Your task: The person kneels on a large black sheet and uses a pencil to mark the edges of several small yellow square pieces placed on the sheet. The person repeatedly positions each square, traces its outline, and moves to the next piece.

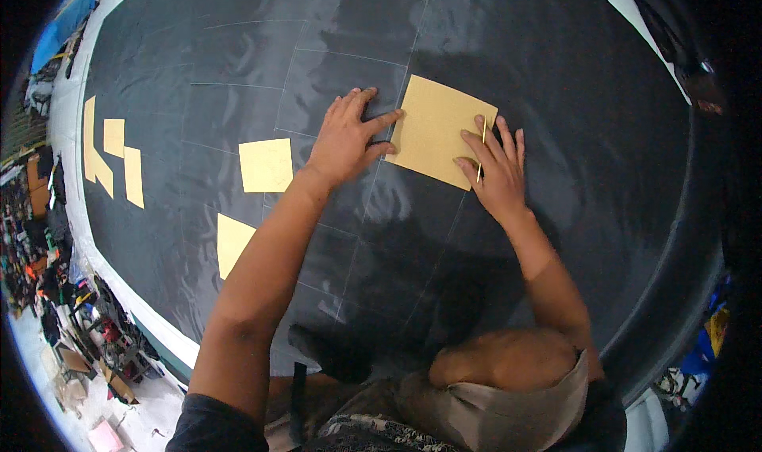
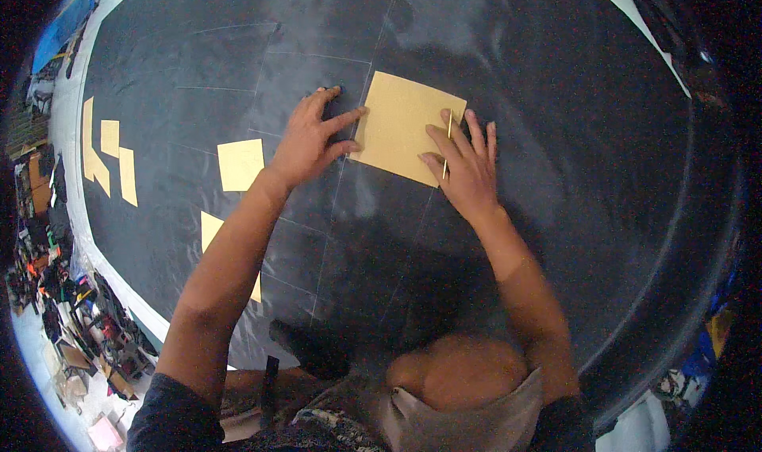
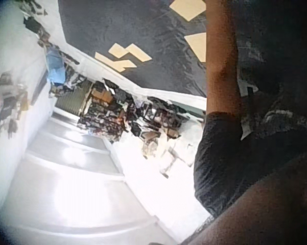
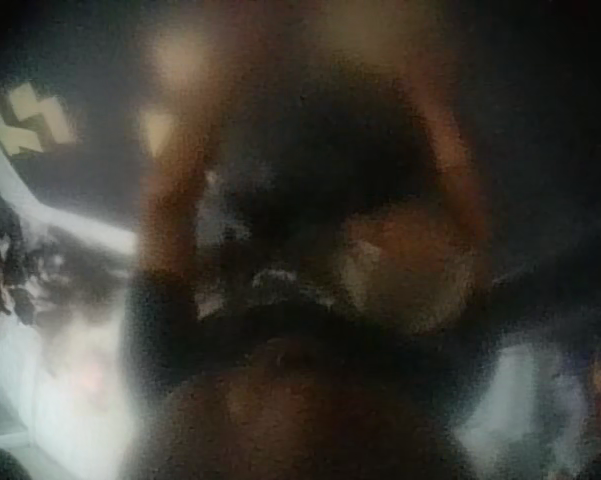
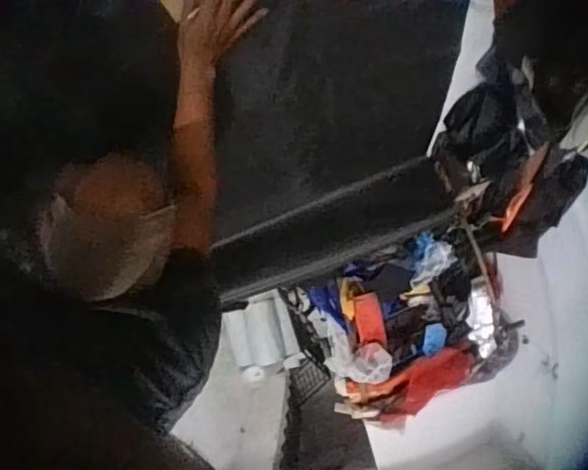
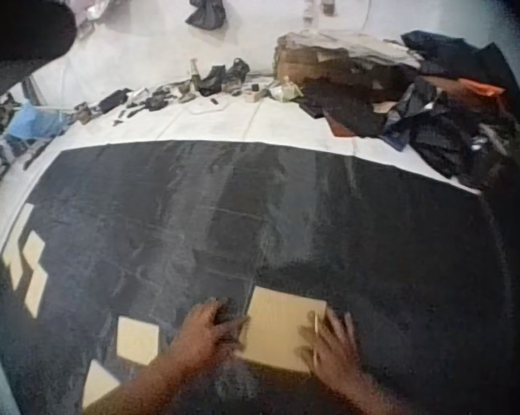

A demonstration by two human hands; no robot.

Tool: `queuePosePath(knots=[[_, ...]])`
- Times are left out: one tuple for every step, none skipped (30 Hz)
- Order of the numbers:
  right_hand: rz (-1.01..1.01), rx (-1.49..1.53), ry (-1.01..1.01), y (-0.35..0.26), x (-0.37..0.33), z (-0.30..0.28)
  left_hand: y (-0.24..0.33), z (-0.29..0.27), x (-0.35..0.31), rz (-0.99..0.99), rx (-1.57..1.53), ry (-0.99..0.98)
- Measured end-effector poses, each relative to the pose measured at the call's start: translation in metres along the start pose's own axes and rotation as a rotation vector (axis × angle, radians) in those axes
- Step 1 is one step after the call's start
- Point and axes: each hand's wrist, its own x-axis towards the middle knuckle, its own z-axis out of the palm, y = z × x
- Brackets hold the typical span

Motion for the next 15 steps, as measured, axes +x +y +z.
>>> queuePosePath(knots=[[0.004, -0.004, 0.005, -0.0002, 0.0014, 0.0011, -0.0018, 0.0002, 0.0005, 0.007, 0.010, 0.001], [0.008, -0.007, 0.010, -0.0011, 0.0005, 0.0013, -0.0025, 0.0008, 0.0011, 0.011, 0.003, -0.016], [0.011, -0.017, 0.012, -0.0007, -0.0003, 0.0014, -0.0039, 0.0012, 0.0029, 0.013, 0.000, -0.028], [0.014, -0.027, 0.013, -0.0002, -0.0009, 0.0014, -0.0045, 0.0012, 0.0034, 0.014, -0.002, -0.040], [0.017, -0.036, 0.015, 0.0002, -0.0011, 0.0012, -0.0041, 0.0014, 0.0030, 0.017, 0.011, -0.038], [0.017, -0.039, 0.016, -0.0004, -0.0010, 0.0015, -0.0033, 0.0018, 0.0038, 0.022, 0.025, -0.037], [0.017, -0.043, 0.018, -0.0012, -0.0013, 0.0014, -0.0027, 0.0016, 0.0046, 0.028, 0.039, -0.036], [0.017, -0.047, 0.019, -0.0014, -0.0010, 0.0011, -0.0027, 0.0008, 0.0050, 0.016, 0.033, -0.045], [0.016, -0.046, 0.019, -0.0020, -0.0013, 0.0018, -0.0021, 0.0003, 0.0036, 0.001, 0.026, -0.058], [0.016, -0.046, 0.018, -0.0022, -0.0012, 0.0025, -0.0017, -0.0003, 0.0030, -0.013, 0.020, -0.072], [0.016, -0.046, 0.018, -0.0021, -0.0010, 0.0028, -0.0016, -0.0009, 0.0034, -0.016, 0.017, -0.075], [0.014, -0.041, 0.021, -0.0028, -0.0012, 0.0034, -0.0019, -0.0010, 0.0029, -0.021, 0.013, -0.080], [0.012, -0.036, 0.024, -0.0032, -0.0013, 0.0038, -0.0022, -0.0012, 0.0027, -0.025, 0.010, -0.086], [0.011, -0.031, 0.028, -0.0034, -0.0014, 0.0038, -0.0024, -0.0015, 0.0030, -0.023, 0.009, -0.089], [0.014, -0.028, 0.029, -0.0034, -0.0013, 0.0032, -0.0036, -0.0008, 0.0034, -0.021, 0.005, -0.089]])
